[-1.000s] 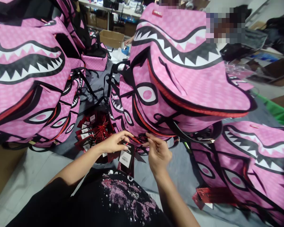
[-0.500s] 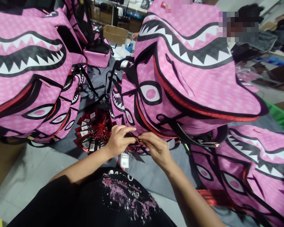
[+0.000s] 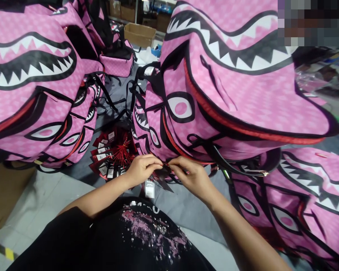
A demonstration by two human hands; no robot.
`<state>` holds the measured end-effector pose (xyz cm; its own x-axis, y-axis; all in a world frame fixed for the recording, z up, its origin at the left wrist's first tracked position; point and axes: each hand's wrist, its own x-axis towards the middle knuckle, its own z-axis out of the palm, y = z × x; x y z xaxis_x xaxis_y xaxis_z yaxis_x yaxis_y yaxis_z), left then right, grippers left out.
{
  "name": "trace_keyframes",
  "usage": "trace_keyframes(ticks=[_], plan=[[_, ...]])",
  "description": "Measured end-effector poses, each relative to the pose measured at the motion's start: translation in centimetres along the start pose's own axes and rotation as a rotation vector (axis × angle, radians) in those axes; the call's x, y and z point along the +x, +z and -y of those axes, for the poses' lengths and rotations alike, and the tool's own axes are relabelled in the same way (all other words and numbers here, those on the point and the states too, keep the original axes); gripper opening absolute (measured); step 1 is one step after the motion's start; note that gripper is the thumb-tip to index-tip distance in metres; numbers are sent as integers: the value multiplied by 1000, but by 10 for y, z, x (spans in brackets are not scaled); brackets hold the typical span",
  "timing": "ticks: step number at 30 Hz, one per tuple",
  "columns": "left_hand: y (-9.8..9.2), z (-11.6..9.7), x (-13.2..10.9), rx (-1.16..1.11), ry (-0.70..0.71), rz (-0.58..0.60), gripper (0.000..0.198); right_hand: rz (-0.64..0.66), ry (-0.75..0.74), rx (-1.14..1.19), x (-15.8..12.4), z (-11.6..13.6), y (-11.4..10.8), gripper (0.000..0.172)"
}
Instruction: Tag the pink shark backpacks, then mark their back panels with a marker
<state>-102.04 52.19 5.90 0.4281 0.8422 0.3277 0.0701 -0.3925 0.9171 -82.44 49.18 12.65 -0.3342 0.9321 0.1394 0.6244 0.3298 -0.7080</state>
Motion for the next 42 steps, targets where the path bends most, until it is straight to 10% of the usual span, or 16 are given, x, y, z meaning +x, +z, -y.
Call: trace_keyframes(ticks=[31, 42], plan=[[5, -8, 7, 838, 67, 307, 25, 112, -226, -558, -2, -2, 22, 23], [6, -10, -9, 447, -190, 142, 17, 127, -130, -536, -1, 3, 20, 13]])
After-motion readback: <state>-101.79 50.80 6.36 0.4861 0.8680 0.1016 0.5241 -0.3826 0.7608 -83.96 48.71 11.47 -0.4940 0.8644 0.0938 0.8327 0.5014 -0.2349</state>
